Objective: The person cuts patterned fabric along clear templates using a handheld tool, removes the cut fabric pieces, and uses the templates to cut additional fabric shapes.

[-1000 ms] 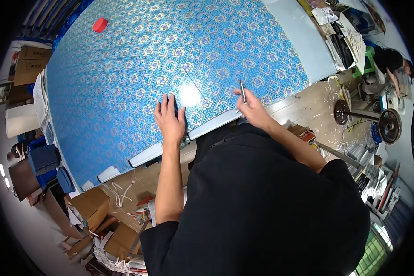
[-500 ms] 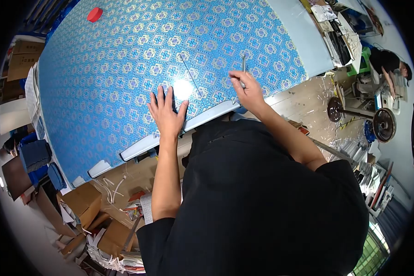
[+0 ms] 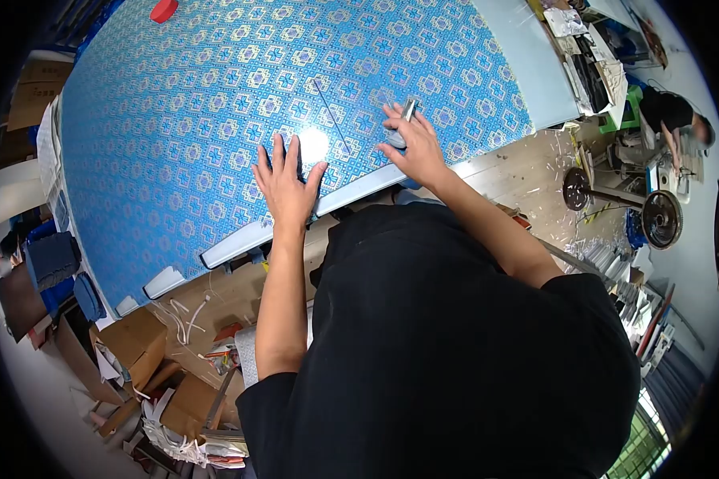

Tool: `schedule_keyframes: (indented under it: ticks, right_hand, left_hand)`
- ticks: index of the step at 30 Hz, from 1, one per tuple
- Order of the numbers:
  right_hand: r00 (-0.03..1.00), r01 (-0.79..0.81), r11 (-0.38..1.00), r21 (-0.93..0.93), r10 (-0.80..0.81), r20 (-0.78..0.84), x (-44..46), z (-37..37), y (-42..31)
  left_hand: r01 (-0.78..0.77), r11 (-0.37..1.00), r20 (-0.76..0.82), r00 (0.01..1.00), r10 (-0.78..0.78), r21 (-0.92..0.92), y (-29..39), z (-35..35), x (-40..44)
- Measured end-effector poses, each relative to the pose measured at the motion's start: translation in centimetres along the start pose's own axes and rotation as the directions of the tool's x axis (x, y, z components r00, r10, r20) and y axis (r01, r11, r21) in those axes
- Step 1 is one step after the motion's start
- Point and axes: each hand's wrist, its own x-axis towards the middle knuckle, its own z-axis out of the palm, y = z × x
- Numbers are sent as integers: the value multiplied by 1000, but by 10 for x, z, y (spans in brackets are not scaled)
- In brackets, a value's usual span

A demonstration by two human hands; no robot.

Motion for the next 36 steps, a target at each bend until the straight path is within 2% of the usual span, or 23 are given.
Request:
schedule_keyframes:
  ticks: [36]
  right_hand:
    - [999, 12, 1000, 3, -12, -36, 0, 3, 0]
  left_hand:
    - [11, 1000, -16, 1000, -11, -1, 3, 1, 1]
